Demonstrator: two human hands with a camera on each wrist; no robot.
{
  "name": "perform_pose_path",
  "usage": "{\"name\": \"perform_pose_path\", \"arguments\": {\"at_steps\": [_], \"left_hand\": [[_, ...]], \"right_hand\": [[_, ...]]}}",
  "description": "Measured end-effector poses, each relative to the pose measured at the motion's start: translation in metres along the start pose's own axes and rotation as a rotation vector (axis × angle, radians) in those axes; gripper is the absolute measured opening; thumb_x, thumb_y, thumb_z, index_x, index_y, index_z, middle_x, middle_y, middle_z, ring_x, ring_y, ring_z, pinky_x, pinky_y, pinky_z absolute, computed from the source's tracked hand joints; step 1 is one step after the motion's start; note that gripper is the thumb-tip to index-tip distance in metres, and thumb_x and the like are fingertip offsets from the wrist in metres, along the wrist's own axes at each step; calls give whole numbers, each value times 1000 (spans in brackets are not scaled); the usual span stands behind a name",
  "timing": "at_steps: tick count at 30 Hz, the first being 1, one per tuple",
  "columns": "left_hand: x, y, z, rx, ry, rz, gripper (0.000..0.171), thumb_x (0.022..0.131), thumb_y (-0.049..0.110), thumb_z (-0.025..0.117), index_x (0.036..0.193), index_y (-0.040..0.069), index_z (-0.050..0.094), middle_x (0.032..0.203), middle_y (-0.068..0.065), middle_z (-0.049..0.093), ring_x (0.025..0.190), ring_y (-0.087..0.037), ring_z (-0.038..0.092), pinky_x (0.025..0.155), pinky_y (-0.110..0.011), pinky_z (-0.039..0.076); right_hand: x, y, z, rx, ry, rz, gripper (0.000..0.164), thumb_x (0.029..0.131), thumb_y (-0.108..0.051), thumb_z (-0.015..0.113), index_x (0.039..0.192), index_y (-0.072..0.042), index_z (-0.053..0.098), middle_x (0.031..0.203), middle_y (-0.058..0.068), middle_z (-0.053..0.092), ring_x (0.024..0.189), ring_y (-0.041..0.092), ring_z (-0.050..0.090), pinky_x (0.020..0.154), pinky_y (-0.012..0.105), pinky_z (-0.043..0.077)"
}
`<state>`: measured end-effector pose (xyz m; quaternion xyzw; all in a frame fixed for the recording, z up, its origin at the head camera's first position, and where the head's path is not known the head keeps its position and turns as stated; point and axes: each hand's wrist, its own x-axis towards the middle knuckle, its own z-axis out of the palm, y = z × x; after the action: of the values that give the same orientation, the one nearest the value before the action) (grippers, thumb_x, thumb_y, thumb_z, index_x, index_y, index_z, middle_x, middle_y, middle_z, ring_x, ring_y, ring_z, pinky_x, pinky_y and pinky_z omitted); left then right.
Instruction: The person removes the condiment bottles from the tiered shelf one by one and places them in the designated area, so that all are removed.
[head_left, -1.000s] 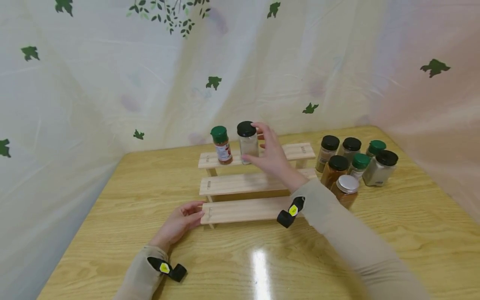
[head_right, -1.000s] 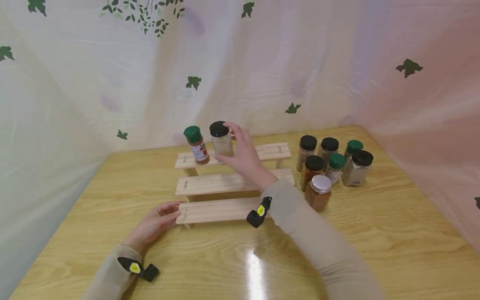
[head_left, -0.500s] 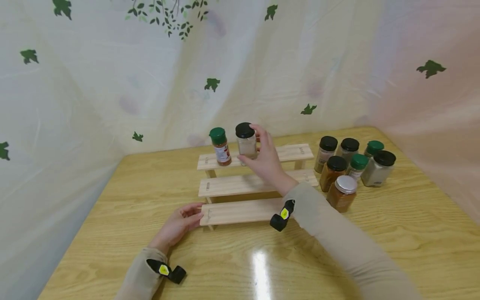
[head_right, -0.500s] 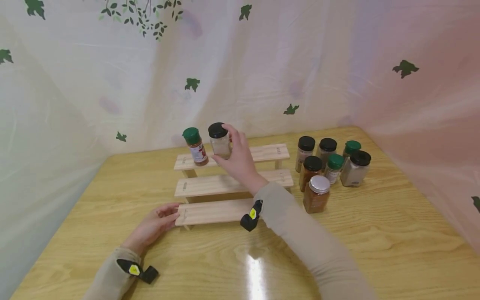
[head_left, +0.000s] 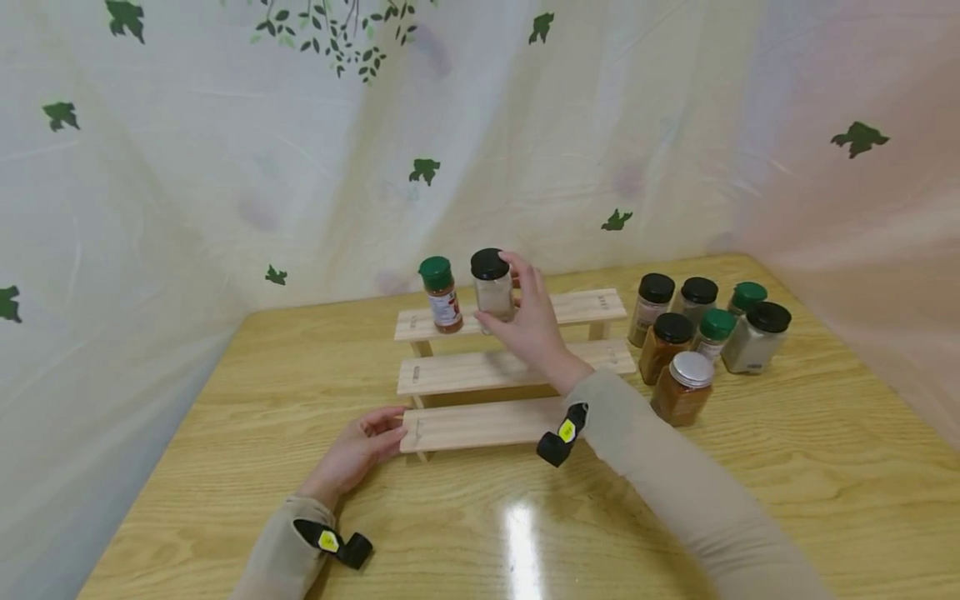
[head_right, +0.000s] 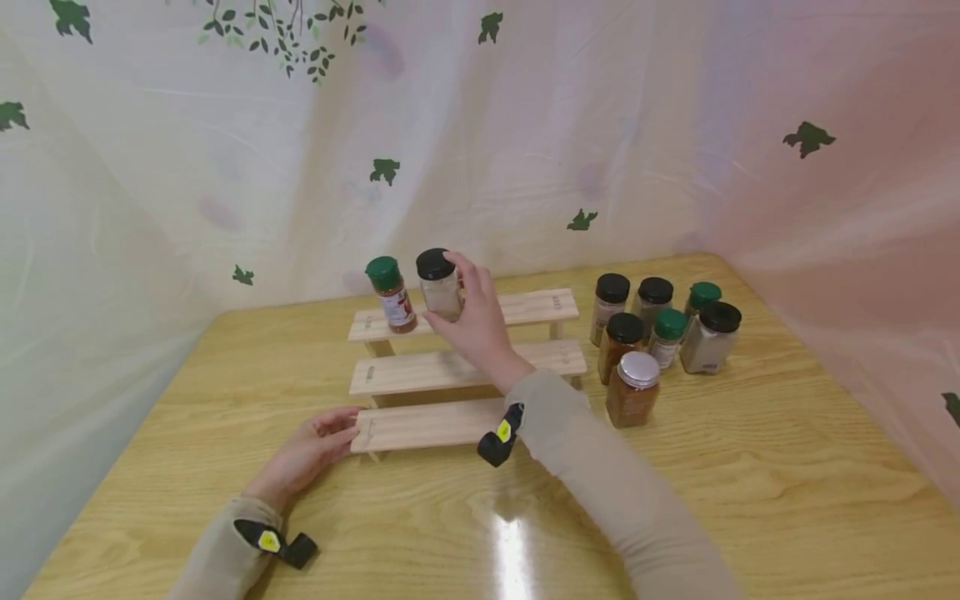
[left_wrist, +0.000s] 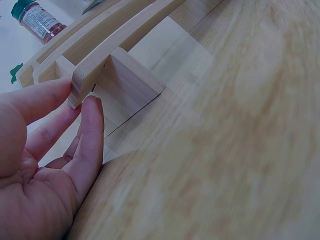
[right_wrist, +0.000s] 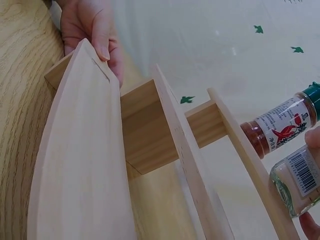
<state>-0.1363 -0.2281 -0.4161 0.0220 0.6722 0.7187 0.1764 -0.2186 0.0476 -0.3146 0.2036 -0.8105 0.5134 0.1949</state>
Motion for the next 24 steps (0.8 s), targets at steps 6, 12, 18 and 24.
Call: {"name": "perform_pose_path", "arguments": {"at_steps": [6,12,18,24], "left_hand": [[0,0,1,-8,16,-7,32,92,-2,55,123,4,55,100,4,56,92,-6,58,81,-19,52],[0,0,1,-10,23,-12,33,91,-4,54,124,2,54,99,3,56,91,-6,58,81,-19,52],[0,0,1,-20,16,-6,29,91,-4,55,116,10,59,99,3,56,91,-6,58,80,-19,52],[0,0,0,-26,17,-6,29,91,-4,55,113,14,60,99,3,56,92,-6,58,80,-20,52]], "right_hand": [[-7,1,-2,-12,1,-39,79,79,-12,77,140,-18,28,129,17,41,113,31,45,88,47,50],[-14,4,-2,-1,29,-140,77,77,-8,77,137,-13,30,127,19,41,110,33,45,87,48,49],[-17,9,1,14,84,-236,77,74,-3,79,134,-10,32,123,21,42,107,34,46,83,48,49],[-18,12,-1,14,100,-251,77,73,-2,79,134,-11,33,124,21,43,106,34,48,81,48,50]]}}
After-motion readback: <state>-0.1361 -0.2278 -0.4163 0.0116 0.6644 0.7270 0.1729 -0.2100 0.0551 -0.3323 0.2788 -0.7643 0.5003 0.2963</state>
